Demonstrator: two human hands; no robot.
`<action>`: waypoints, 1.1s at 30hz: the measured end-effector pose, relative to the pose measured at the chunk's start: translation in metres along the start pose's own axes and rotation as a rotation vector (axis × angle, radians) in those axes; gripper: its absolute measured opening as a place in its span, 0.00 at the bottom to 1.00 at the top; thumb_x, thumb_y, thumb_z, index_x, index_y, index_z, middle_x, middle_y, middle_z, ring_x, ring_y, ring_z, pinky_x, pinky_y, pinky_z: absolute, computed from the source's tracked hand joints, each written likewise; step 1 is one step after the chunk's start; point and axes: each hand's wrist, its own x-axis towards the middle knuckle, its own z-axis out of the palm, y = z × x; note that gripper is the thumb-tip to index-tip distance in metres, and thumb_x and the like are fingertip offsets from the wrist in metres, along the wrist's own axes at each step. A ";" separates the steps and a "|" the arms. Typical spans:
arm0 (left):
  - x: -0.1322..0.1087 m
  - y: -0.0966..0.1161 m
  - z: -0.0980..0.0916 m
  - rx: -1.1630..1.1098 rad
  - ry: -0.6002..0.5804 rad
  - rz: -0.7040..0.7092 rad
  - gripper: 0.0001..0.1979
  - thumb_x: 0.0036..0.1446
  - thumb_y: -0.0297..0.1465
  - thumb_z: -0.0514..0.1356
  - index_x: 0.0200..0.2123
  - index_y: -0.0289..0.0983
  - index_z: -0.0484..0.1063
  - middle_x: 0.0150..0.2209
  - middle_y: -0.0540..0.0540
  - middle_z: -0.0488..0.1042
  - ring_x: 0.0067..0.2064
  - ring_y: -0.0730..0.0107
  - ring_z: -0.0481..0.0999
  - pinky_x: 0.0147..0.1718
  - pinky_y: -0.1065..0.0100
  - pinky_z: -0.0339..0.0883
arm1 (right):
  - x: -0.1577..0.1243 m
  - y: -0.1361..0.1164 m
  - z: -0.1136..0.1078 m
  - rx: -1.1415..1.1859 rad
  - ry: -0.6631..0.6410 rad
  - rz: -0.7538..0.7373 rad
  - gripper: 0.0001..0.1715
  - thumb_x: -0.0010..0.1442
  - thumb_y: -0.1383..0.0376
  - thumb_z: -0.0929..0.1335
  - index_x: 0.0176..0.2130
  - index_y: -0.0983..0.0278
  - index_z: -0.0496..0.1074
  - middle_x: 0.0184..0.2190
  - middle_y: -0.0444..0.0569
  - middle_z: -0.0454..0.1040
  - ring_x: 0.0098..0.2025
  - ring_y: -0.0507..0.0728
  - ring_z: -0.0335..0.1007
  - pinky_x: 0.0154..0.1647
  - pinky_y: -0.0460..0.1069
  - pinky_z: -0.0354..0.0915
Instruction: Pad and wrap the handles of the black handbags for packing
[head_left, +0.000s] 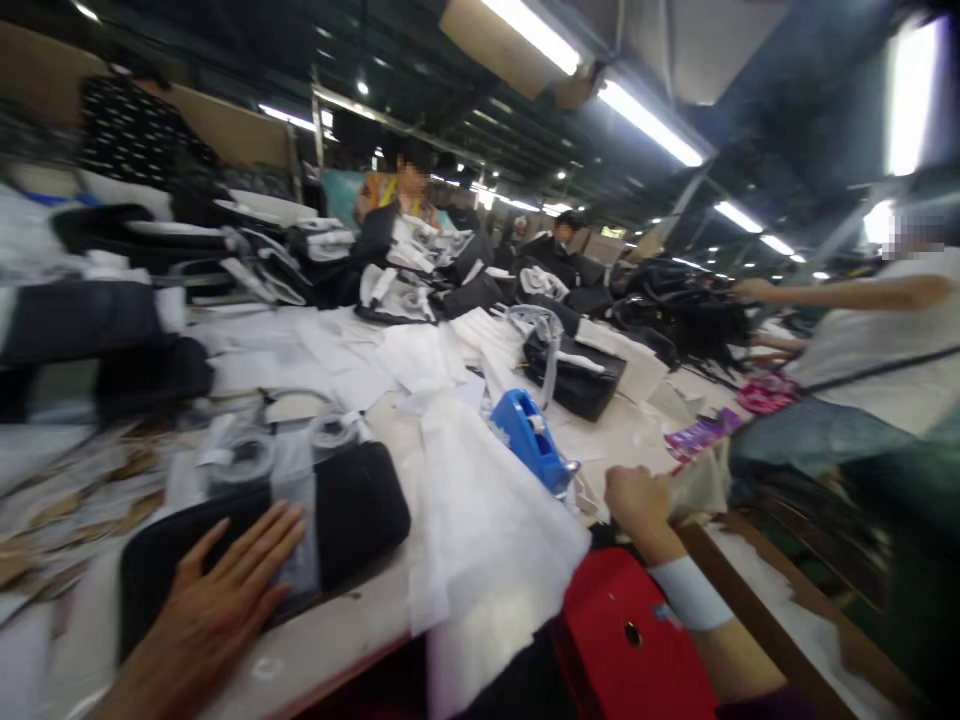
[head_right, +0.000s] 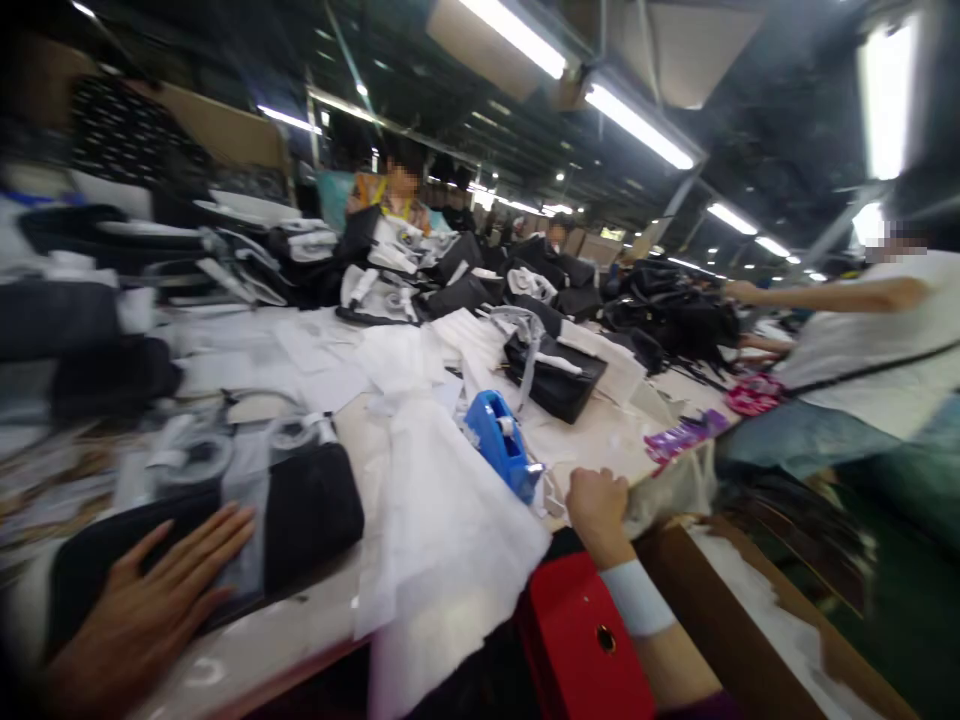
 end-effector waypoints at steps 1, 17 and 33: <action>0.004 0.006 -0.009 -0.004 -0.030 -0.021 0.29 0.66 0.41 0.49 0.68 0.48 0.48 0.64 0.45 0.64 0.63 0.55 0.65 0.67 0.50 0.39 | 0.003 -0.017 -0.005 -0.079 0.011 -0.095 0.17 0.52 0.78 0.63 0.18 0.63 0.67 0.26 0.61 0.72 0.44 0.70 0.65 0.45 0.63 0.52; 0.008 0.018 -0.034 0.055 -0.146 -0.068 0.22 0.65 0.37 0.53 0.61 0.40 0.63 0.63 0.37 0.64 0.64 0.56 0.62 0.65 0.47 0.43 | -0.030 -0.375 0.074 -0.364 -0.784 -1.762 0.05 0.53 0.71 0.71 0.31 0.63 0.78 0.30 0.43 0.77 0.35 0.52 0.66 0.41 0.50 0.49; 0.007 0.020 -0.032 -0.051 -0.172 -0.131 0.24 0.67 0.41 0.51 0.63 0.43 0.59 0.66 0.45 0.61 0.68 0.65 0.55 0.66 0.52 0.31 | -0.019 -0.337 0.089 0.664 -1.472 -0.669 0.15 0.47 0.59 0.73 0.29 0.68 0.71 0.20 0.39 0.67 0.19 0.45 0.57 0.20 0.42 0.50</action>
